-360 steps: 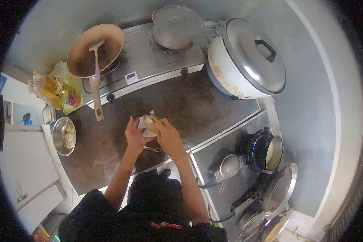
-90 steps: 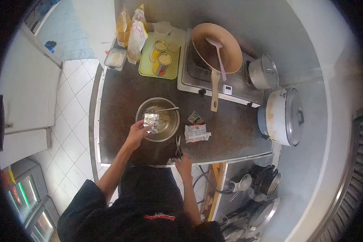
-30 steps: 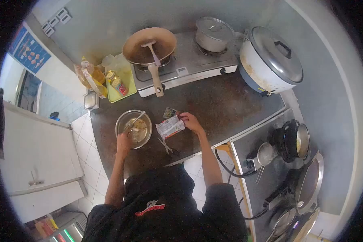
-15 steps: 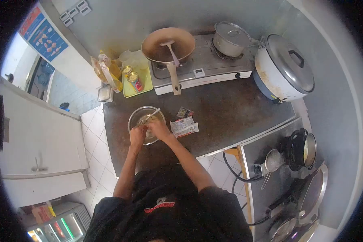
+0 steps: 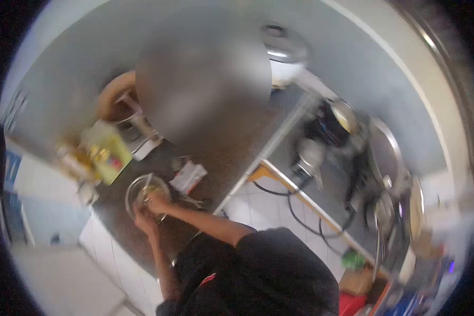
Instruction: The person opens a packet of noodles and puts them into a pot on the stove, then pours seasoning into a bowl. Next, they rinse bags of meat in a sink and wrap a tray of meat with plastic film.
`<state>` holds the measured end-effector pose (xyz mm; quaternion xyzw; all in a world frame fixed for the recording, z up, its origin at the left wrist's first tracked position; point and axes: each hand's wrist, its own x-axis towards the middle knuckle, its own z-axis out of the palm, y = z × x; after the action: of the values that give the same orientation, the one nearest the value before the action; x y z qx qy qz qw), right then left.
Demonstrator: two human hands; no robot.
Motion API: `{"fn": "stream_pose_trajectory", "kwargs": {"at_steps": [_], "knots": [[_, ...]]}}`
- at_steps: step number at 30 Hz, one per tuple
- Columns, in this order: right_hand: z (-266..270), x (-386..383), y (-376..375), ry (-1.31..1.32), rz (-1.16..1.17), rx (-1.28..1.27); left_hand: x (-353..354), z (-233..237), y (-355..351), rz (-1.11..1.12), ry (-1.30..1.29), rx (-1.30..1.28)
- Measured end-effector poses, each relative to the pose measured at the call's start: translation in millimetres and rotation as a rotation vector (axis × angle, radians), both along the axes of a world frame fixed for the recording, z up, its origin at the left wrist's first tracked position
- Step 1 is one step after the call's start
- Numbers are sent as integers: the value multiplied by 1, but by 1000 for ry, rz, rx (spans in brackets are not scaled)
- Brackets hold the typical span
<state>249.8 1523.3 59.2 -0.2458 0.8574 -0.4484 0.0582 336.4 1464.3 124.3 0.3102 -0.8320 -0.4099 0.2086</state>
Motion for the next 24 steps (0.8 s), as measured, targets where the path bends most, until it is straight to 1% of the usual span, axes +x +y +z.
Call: {"fn": "stream_pose_trajectory", "kwargs": {"at_steps": [1, 2, 3, 5, 8, 9, 10, 11, 12, 13, 14, 15, 16, 17, 18, 20, 22, 23, 24], "knots": [[-33, -6, -10, -338, 147, -23, 5, -16, -2, -57, -22, -158], [-56, -5, -22, -529, 40, -93, 8, -29, -6, -91, -33, -326], [-41, 1, -13, -488, 108, -116, 10, -36, 0, -124, 27, -280], [-14, 6, 1, -333, 70, -15, 20, -45, 0, -149, 110, -189], [21, 11, 19, -54, -180, -207, 34, -40, 6, -131, 202, -169], [22, 11, 23, -152, -179, -100, 38, -36, 7, -100, 222, -173], [21, 10, 28, -263, -141, -15, 39, -36, 12, -6, 226, -136], [-1, 3, 29, -393, -168, -161, 42, -35, 13, -11, 228, -196], [-2, -4, 36, -529, -262, -293, 39, -36, 16, -25, 241, -250], [10, -10, 53, -614, -273, -430, 31, -35, 22, -37, 262, -302], [-6, -19, 68, -611, -301, -566, 24, -33, 31, -78, 225, -253], [26, -27, 94, -845, -477, -553, 18, -30, 41, -120, 189, -203], [-16, -40, 117, -637, -556, -571, 5, -25, 54, -163, 155, -153], [-13, -49, 146, -290, -653, -494, -12, -13, 66, -267, 156, -202], [-33, -68, 170, -279, -773, -665, -33, -2, 79, -377, 154, -250], [-38, -97, 217, -271, -870, -498, -75, -9, 103, -514, 66, -299], [-47, -116, 242, -473, -784, -554, -118, -17, 133, -534, 30, -326], [-45, -123, 246, -572, -742, -583, -133, -19, 141, -561, -121, -380], [-43, -126, 250, -696, -697, -701, -144, -21, 150, -589, -276, -429]]}}
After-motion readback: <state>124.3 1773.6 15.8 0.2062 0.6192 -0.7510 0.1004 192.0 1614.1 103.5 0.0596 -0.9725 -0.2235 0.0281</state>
